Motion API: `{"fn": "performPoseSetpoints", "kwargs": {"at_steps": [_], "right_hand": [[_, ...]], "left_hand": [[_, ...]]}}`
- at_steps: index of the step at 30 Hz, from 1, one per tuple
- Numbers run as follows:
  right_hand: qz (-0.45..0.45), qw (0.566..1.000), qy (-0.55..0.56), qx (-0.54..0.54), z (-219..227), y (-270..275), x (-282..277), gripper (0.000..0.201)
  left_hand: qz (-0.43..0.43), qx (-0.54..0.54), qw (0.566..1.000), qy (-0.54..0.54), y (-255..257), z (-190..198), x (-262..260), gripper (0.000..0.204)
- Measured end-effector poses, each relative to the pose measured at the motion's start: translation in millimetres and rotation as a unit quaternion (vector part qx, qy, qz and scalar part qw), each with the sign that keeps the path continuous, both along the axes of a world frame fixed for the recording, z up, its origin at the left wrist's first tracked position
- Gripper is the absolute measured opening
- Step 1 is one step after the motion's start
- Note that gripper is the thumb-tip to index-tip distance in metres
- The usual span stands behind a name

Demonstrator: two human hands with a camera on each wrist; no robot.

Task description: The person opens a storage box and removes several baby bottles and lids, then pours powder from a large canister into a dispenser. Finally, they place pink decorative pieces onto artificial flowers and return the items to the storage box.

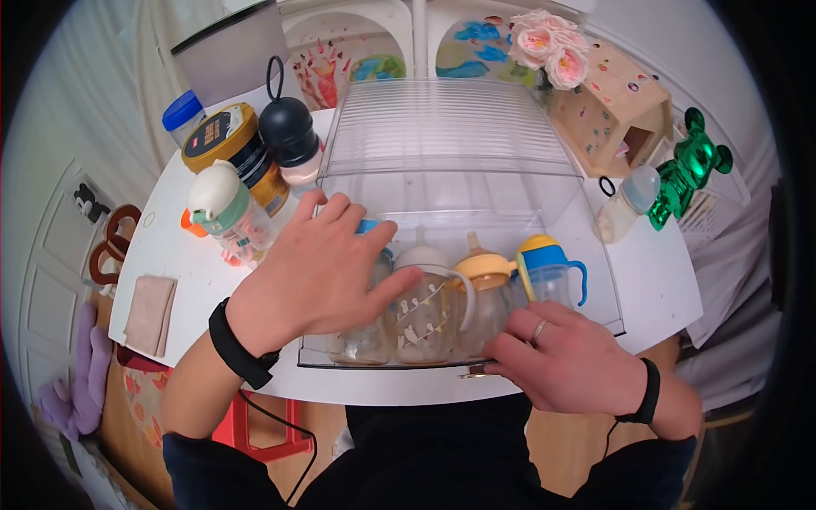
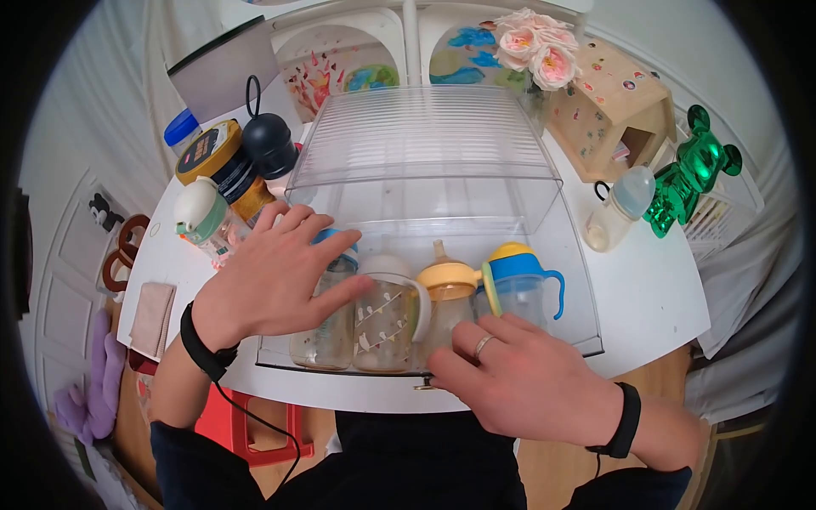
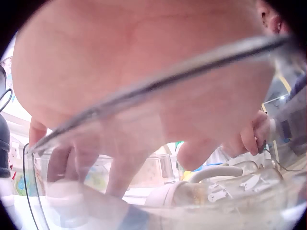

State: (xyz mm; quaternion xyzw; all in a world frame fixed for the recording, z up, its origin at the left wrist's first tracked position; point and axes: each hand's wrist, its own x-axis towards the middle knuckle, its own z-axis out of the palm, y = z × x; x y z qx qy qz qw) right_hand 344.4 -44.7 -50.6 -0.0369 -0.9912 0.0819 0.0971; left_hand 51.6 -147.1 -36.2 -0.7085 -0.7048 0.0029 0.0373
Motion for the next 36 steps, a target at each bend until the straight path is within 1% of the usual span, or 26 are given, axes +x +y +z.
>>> {"fn": "performPoseSetpoints", "kwargs": {"at_steps": [1, 4, 10, 13, 16, 19, 21, 23, 24, 26, 28, 29, 32, 33, 36], "right_hand": [[-0.001, 1.0, -0.002, -0.005, 0, 0, 0, 0.02], [0.003, 1.0, 0.004, -0.025, -4, 3, 0, 0.023], [-0.026, 0.999, -0.001, -0.027, -1, 2, 1, 0.028], [-0.042, 0.997, 0.054, -0.029, -2, 0, 0, 0.036], [-0.044, 0.996, 0.066, -0.05, 1, 2, -3, 0.045], [-0.032, 0.993, 0.059, -0.096, 2, 6, -2, 0.047], [-0.018, 0.993, 0.066, -0.097, 1, 7, -1, 0.044], [-0.015, 0.993, 0.072, -0.095, -2, 6, 0, 0.039], [-0.014, 0.993, 0.072, -0.092, -3, 6, 0, 0.036], [-0.012, 0.994, 0.069, -0.085, -4, 4, 0, 0.03], [-0.018, 0.995, 0.067, -0.078, -6, 2, -1, 0.023], [-0.008, 0.993, 0.072, -0.089, -6, 4, -1, 0.022], [0.01, 0.987, 0.101, -0.123, -9, 8, 1, 0.021], [0.014, 0.984, 0.116, -0.131, -10, 9, 1, 0.021], [0.026, 0.978, 0.156, -0.14, -11, 11, 5, 0.022]], "left_hand": [[0.002, -0.013, 1.0, 0.004, 2, -2, -1, 0.055], [-0.034, 0.051, 0.998, 0.03, 0, -14, -7, 0.048], [-0.031, 0.065, 0.997, 0.037, 1, -21, -1, 0.048], [-0.017, 0.057, 0.998, 0.032, -1, -21, 0, 0.051], [-0.059, 0.131, 0.989, -0.027, -9, -14, -6, 0.052], [-0.06, 0.228, 0.967, -0.096, -37, 23, -11, 0.05], [0.006, 0.372, 0.925, -0.075, -70, 32, -20, 0.047], [0.159, 0.443, 0.879, -0.07, -91, 33, -38, 0.047], [0.215, 0.454, 0.863, -0.051, -94, 29, -52, 0.057], [0.272, 0.419, 0.866, -0.036, -93, 17, -70, 0.073], [0.274, 0.325, 0.896, -0.132, -93, 5, -90, 0.082], [0.272, 0.28, 0.898, -0.204, -89, 8, -91, 0.08], [0.234, 0.285, 0.902, -0.225, -78, 1, -101, 0.077], [0.227, 0.3, 0.904, -0.201, -74, -2, -103, 0.071], [0.246, 0.29, 0.886, -0.264, -70, 2, -111, 0.068]]}}
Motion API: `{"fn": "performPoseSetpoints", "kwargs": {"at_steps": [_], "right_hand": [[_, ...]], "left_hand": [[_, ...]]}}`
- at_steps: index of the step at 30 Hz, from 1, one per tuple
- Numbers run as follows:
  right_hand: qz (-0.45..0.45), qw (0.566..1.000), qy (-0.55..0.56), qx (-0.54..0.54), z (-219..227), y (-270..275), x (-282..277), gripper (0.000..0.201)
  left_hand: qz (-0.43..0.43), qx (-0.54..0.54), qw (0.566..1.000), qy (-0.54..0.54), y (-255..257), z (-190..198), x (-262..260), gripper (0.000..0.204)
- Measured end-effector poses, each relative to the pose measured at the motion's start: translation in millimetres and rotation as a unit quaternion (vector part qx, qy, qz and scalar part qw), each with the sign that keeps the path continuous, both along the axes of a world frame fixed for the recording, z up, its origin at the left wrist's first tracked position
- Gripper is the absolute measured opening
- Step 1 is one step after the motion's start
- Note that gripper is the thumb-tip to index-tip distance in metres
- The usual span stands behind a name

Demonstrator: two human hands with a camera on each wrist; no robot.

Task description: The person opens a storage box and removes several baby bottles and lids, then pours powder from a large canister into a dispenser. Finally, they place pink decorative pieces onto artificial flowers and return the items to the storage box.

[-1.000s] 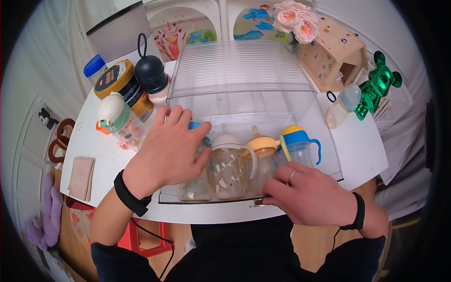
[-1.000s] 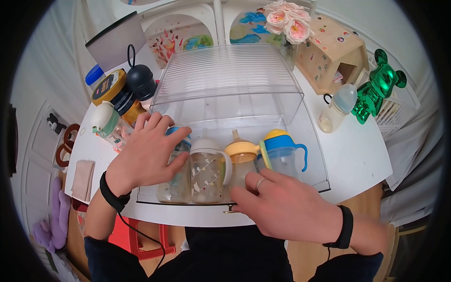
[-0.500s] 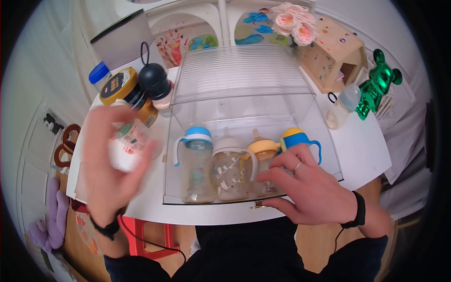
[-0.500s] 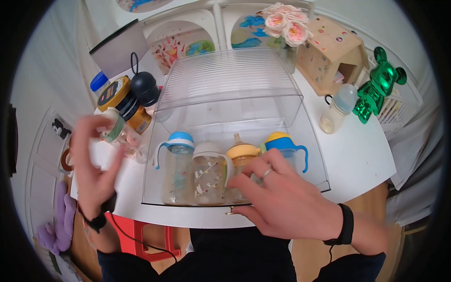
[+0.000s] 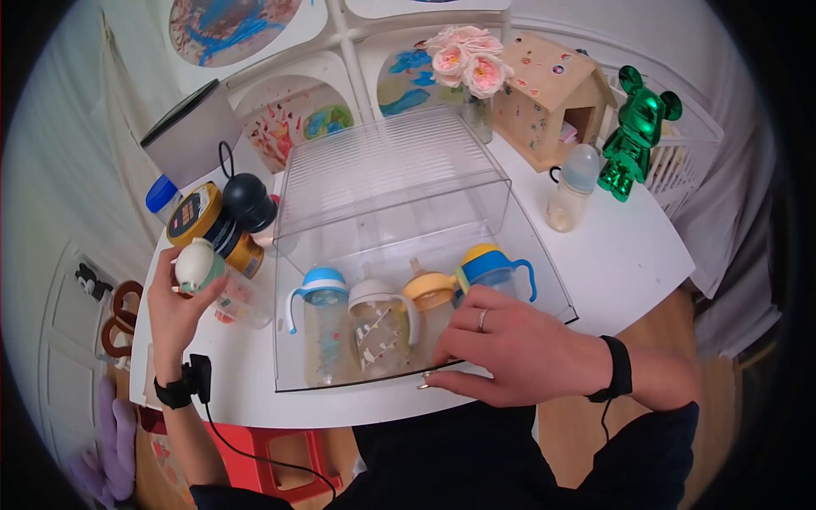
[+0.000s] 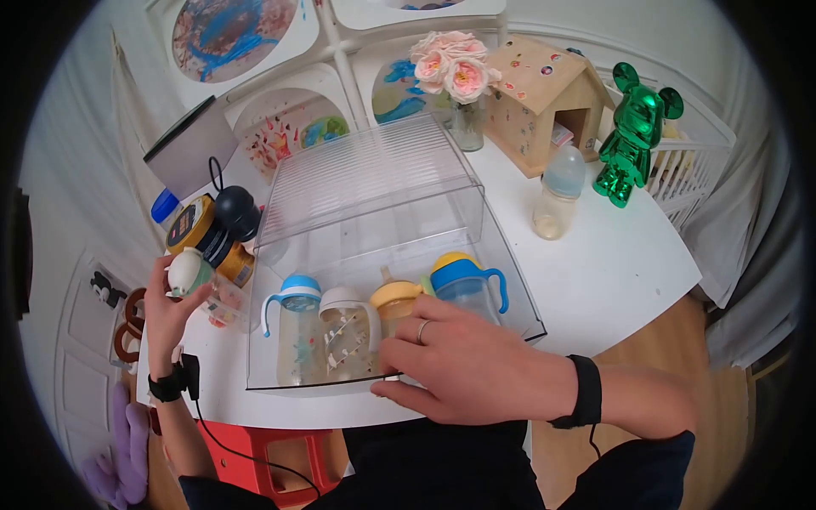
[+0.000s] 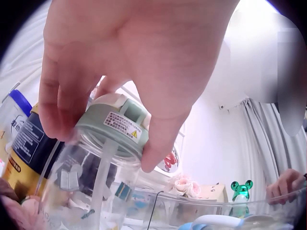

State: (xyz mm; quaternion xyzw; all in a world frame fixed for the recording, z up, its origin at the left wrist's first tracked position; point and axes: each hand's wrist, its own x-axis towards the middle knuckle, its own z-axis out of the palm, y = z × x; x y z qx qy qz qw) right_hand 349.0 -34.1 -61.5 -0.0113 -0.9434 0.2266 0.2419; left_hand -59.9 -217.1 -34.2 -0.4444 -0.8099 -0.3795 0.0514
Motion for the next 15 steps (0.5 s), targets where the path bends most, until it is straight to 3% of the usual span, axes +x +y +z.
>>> {"fn": "performPoseSetpoints", "kwargs": {"at_steps": [4, 6, 7, 9, 12, 13, 15], "right_hand": [[-0.033, 0.997, 0.018, 0.062, 4, -1, 12, 0.024], [-0.052, 0.995, 0.021, 0.084, 11, 1, 19, 0.025], [-0.059, 0.993, 0.02, 0.098, 16, 4, 22, 0.025], [-0.101, 0.987, 0.041, 0.119, 27, 11, 29, 0.024], [-0.159, 0.974, 0.045, 0.156, 48, 26, 38, 0.016], [-0.178, 0.969, 0.042, 0.167, 53, 32, 41, 0.015], [-0.214, 0.959, 0.042, 0.179, 60, 42, 42, 0.011]], "left_hand": [[-0.065, 0.063, 0.985, 0.144, -21, 29, -4, 0.074], [-0.051, 0.162, 0.974, 0.146, -37, 51, -5, 0.088], [-0.06, 0.156, 0.982, 0.088, -46, 74, 9, 0.095], [-0.134, 0.208, 0.969, 0.026, -38, 91, 25, 0.104], [-0.283, 0.175, 0.942, 0.041, 14, 90, 76, 0.099], [-0.311, 0.149, 0.939, -0.007, 34, 88, 102, 0.094], [-0.409, 0.093, 0.906, 0.059, 68, 76, 111, 0.084]]}}
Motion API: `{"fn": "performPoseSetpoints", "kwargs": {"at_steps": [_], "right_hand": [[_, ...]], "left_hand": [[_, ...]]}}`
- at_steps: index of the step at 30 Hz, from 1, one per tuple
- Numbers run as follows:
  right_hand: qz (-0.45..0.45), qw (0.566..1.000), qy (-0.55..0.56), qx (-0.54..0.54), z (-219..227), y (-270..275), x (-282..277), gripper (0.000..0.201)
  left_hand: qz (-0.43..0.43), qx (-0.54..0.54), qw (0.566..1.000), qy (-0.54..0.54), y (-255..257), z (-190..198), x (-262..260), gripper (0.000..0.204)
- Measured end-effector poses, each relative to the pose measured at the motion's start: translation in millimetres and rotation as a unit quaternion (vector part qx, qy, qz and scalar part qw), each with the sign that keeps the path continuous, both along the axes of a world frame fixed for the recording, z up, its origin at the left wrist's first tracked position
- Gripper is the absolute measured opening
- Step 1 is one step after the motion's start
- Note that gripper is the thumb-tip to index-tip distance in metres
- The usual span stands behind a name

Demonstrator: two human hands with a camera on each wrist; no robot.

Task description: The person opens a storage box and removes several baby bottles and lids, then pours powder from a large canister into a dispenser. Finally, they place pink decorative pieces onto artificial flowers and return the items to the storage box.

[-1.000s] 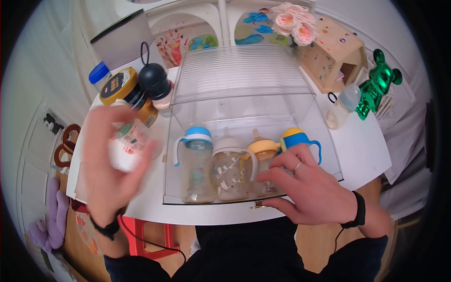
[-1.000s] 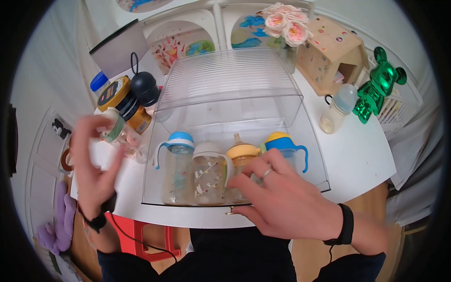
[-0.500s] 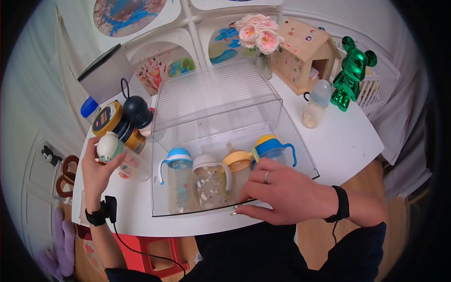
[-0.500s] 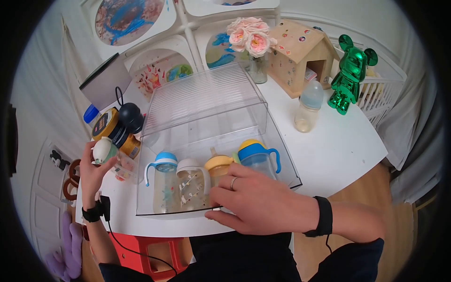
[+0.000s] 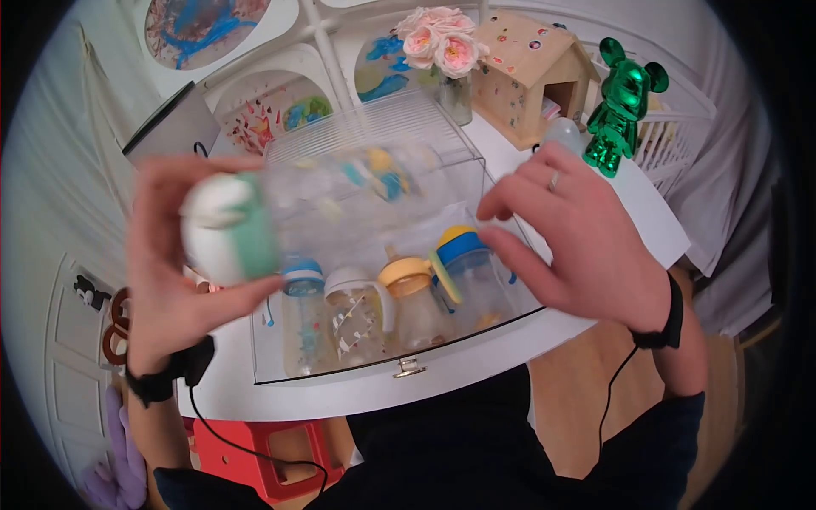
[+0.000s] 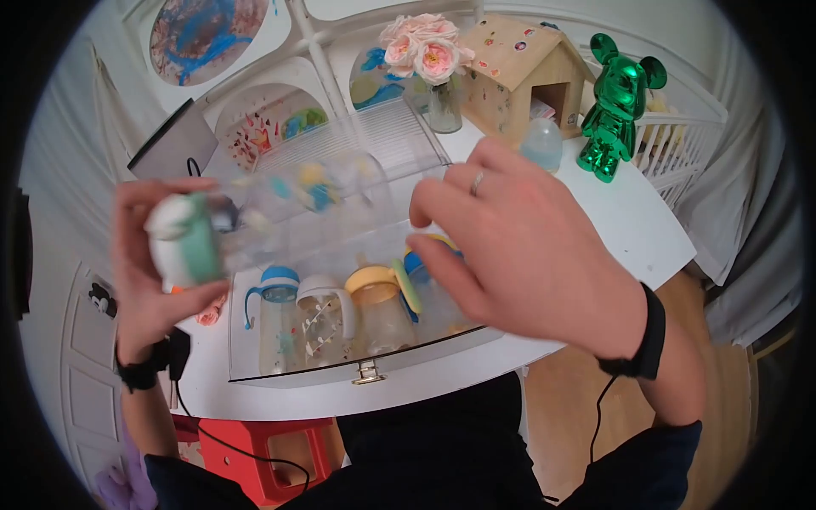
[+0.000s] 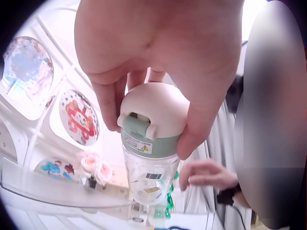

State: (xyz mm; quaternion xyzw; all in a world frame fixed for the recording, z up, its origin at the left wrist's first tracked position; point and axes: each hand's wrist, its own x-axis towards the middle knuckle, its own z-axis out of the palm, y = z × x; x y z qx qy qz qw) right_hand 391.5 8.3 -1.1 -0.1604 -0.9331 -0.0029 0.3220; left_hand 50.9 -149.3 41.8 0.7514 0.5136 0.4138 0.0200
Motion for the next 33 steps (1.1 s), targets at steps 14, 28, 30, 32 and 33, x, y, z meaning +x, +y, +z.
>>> {"fn": "performPoseSetpoints", "kwargs": {"at_steps": [14, 28, 30, 32, 33], "right_hand": [[-0.055, 0.994, -0.085, 0.032, -32, 50, -15, 0.023], [-0.053, 0.986, -0.145, 0.065, -54, 44, -19, 0.023], [-0.047, 0.984, -0.154, 0.081, -55, 43, -18, 0.025], [-0.038, 0.985, -0.143, 0.094, -59, 44, -17, 0.027], [-0.034, 0.985, -0.137, 0.1, -61, 44, -17, 0.028]], "left_hand": [[0.009, 0.097, 0.926, 0.365, 75, -60, 33, 0.068], [0.068, -0.11, 0.936, 0.326, 89, -84, 38, 0.017], [0.113, -0.119, 0.935, 0.315, 88, -76, 38, 0.016], [0.158, -0.152, 0.919, 0.327, 84, -68, 37, 0.014], [0.181, -0.181, 0.904, 0.343, 82, -64, 36, 0.013]]}}
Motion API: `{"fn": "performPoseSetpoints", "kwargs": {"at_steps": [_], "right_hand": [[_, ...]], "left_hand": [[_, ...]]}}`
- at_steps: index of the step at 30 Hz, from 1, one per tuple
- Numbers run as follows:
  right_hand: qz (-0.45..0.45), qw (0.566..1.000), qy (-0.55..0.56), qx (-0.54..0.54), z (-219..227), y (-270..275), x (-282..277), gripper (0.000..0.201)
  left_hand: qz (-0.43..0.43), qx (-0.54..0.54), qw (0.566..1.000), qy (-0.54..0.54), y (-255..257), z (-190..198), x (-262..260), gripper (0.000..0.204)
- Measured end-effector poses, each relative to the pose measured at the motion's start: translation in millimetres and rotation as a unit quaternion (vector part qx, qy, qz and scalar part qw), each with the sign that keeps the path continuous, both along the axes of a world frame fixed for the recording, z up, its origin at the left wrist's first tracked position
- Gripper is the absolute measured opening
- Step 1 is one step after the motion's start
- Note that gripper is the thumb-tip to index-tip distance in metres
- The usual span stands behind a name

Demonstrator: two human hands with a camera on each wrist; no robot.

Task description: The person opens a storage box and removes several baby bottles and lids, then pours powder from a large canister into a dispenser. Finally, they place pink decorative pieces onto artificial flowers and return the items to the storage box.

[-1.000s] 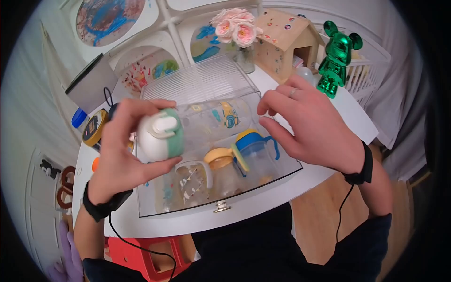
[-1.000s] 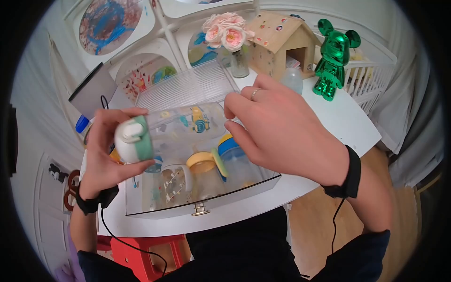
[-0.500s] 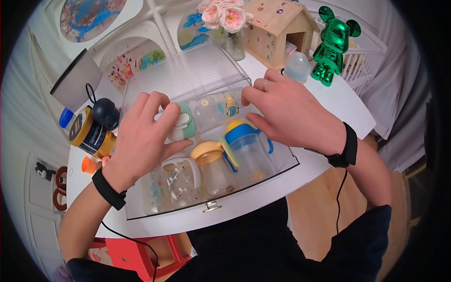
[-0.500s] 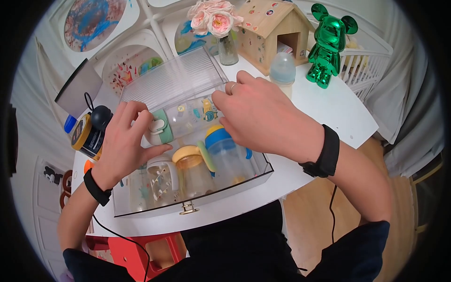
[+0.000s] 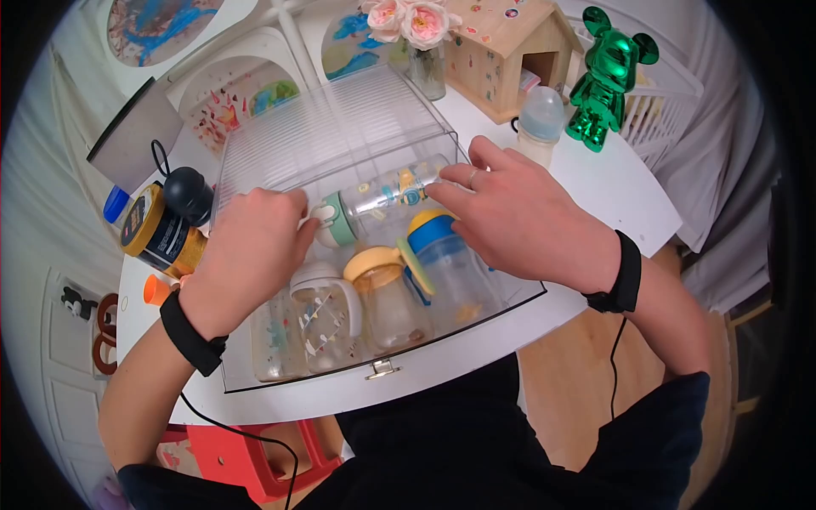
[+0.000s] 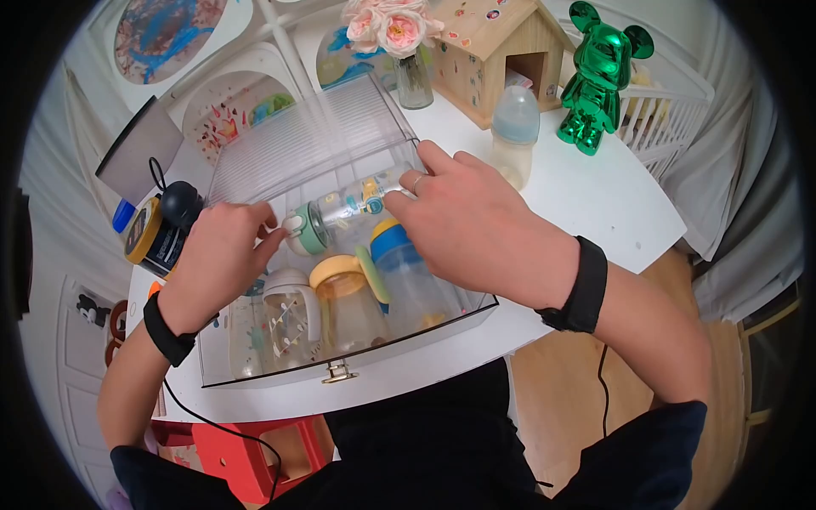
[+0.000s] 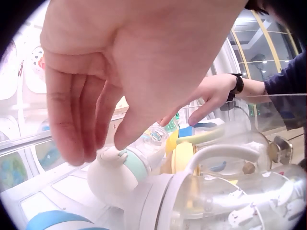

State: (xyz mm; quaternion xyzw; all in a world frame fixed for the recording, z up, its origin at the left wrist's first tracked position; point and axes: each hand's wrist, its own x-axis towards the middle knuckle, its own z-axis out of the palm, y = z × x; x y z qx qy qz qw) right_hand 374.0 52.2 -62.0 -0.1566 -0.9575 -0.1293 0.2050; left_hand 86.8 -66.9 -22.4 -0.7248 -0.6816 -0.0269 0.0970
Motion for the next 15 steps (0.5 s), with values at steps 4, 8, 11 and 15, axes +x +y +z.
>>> {"fn": "performPoseSetpoints", "kwargs": {"at_steps": [4, 8, 11, 15], "right_hand": [[-0.009, 1.0, -0.007, 0.004, -2, 0, -5, 0.033], [-0.015, 1.0, -0.014, -0.01, -3, -2, -5, 0.039], [-0.019, 1.0, -0.015, -0.012, -5, -4, -4, 0.041], [-0.016, 1.0, -0.014, -0.017, -4, -5, -4, 0.037]], "left_hand": [[0.015, -0.033, 0.998, 0.049, -3, -14, -13, 0.01], [-0.041, -0.038, 0.998, -0.005, 0, -24, -21, 0.016], [-0.043, -0.066, 0.996, -0.029, -4, -17, -23, 0.024], [-0.005, -0.134, 0.99, -0.03, -12, -7, -17, 0.031]]}}
